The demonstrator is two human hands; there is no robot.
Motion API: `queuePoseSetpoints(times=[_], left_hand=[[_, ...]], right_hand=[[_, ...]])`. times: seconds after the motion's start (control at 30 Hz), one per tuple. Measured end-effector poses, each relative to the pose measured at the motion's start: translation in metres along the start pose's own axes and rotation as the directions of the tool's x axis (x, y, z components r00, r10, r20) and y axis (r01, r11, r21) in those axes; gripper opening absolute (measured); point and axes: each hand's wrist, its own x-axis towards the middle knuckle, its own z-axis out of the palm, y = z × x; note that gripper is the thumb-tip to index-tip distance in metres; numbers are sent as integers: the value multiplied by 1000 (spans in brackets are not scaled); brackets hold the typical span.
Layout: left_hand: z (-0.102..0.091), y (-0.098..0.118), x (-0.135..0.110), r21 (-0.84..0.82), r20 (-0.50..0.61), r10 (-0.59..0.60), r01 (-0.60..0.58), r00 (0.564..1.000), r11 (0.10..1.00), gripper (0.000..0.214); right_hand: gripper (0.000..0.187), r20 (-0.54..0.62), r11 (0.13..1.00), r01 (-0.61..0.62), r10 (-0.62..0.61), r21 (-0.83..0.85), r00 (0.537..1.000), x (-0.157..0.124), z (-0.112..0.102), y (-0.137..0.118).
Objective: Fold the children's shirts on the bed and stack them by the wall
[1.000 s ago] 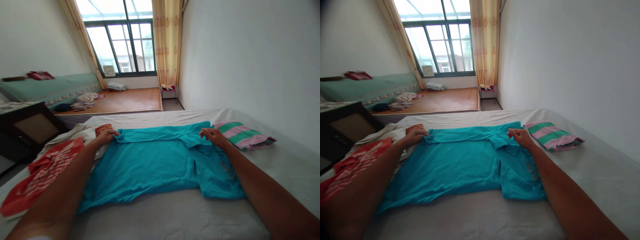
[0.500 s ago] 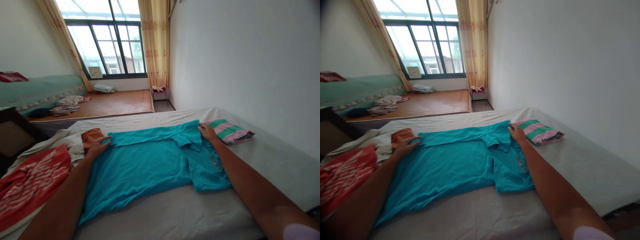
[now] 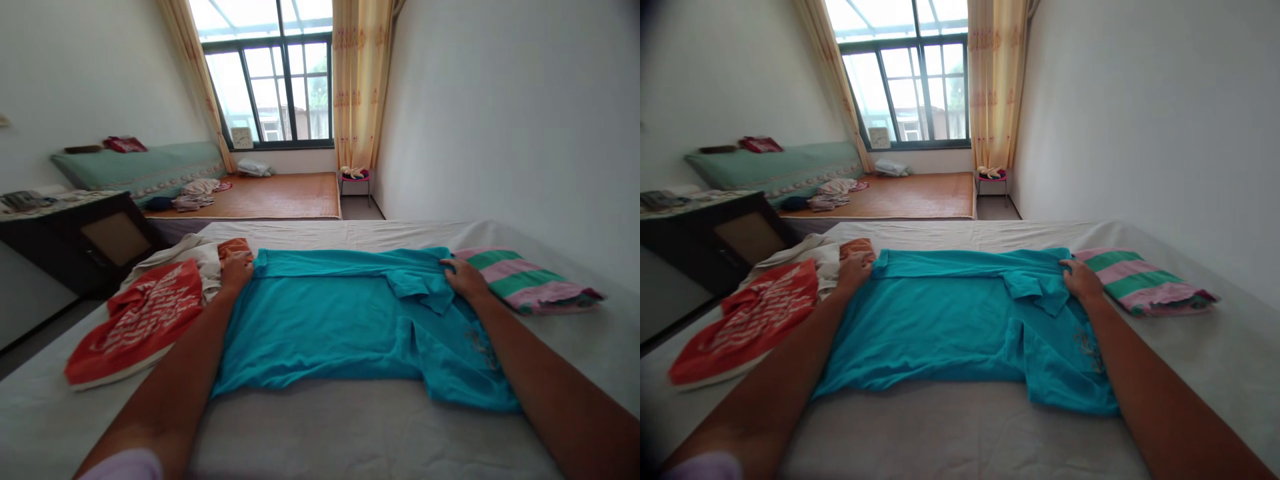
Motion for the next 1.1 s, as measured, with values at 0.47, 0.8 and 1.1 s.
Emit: queuePoseSetpoints(times=[0.47, 0.8, 1.1], left_hand=[[6, -1, 80, -96, 496, 428, -442, 756, 892, 53], [-5, -33, 78, 166, 312, 146, -205, 939, 965, 36], [-16, 21, 61, 154, 81, 90, -101, 993, 983, 45]], right_hand=[[38, 52, 997, -15, 11, 80, 999, -3, -3, 3], [39, 35, 990, -97, 94, 102, 995, -1, -1, 4], [38, -22, 996, -40, 42, 74, 999, -2, -2, 0]])
